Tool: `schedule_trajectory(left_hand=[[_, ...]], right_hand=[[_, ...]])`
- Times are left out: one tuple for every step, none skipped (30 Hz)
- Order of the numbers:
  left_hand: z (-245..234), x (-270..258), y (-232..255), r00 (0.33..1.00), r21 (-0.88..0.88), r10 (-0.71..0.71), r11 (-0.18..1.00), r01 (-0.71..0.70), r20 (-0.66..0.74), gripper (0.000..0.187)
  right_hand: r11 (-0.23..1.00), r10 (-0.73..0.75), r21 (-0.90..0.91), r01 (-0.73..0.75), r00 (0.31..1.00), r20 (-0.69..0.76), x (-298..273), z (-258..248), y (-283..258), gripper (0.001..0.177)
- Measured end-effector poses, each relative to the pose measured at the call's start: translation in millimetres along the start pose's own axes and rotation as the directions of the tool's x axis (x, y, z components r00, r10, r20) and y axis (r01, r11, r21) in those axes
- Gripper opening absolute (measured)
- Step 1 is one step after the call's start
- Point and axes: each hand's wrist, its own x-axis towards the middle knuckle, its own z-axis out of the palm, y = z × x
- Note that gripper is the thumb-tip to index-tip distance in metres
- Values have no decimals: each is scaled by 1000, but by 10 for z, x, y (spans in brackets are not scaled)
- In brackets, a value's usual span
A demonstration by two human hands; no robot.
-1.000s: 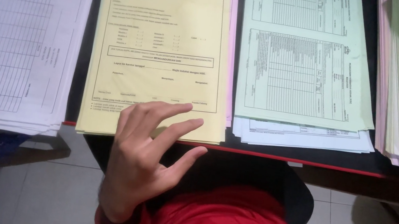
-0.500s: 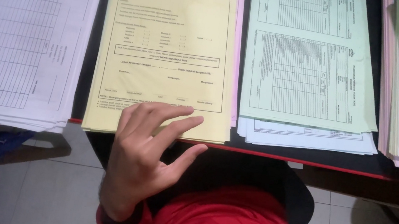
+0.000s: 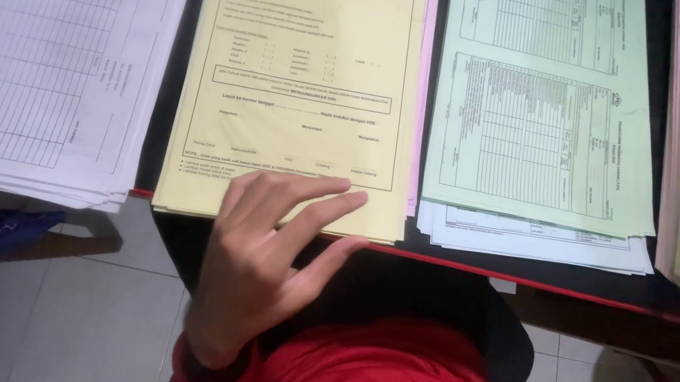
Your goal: Sorting and organizing printed forms and documents into different stacks and folders
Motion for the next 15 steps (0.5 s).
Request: schedule_trajectory(left_hand=[[25, 0, 30, 1000, -23, 9, 1000, -9, -8, 31], [50, -1, 59, 1000, -46, 18, 999, -19, -15, 35], [89, -10, 82, 1000, -43, 15, 999, -15, -16, 35], [126, -20, 104, 999, -75, 26, 997, -28, -28, 37], [165, -26, 128, 998, -106, 36, 994, -40, -42, 39], [182, -48, 119, 999, -104, 31, 994, -36, -44, 39], [200, -69, 110, 997, -132, 32, 990, -40, -65, 45], [215, -90, 102, 996, -160, 32, 986, -45, -86, 51], [199, -110, 71, 995, -154, 26, 987, -40, -94, 51], [180, -131, 40, 993, -189, 12, 981, -34, -116, 58], [158, -152, 9, 991, -223, -4, 975, -27, -137, 65], [112, -171, -25, 990, -215, -10, 976, -22, -144, 65], [66, -195, -60, 981, -186, -19, 982, -17, -193, 64], [22, -220, -94, 970, -156, -27, 988, -11, -242, 67], [-67, -174, -101, 969, -146, -31, 989, -6, -244, 67]], right_hand=[[1000, -3, 3, 3, 1000, 6, 188, 176, -586, 15], [1000, -7, 6, 7, 1000, 11, 660, -91, -1031, 15], [1000, -11, 9, 11, 1000, 16, 1781, -100, -2029, 15], [1000, -16, 11, 15, 1000, 22, 2391, -347, -3418, 15], [1000, -22, 12, 22, 999, 28, 2377, -840, -4840, 15], [1000, -27, 13, 27, 999, 31, 2498, -867, -5053, 15], [988, -116, 106, 109, 991, 66, 2622, -894, -5263, 32], [962, -207, 201, 185, 974, 93, 2744, -923, -5477, 57], [959, -219, 203, 196, 971, 94, 2781, -823, -5562, 57], [958, -235, 179, 222, 971, 54, 2818, -724, -5649, 47], [956, -252, 158, 247, 968, 13, 2853, -622, -5737, 43], [953, -264, 162, 258, 964, 14, 2918, -553, -5800, 43], [947, -307, 109, 303, 952, 17, 2972, -482, -5868, 37], [936, -349, 57, 347, 937, 21, 3025, -410, -5935, 32], [933, -356, 65, 354, 934, 19, 3070, -368, -6002, 32]])
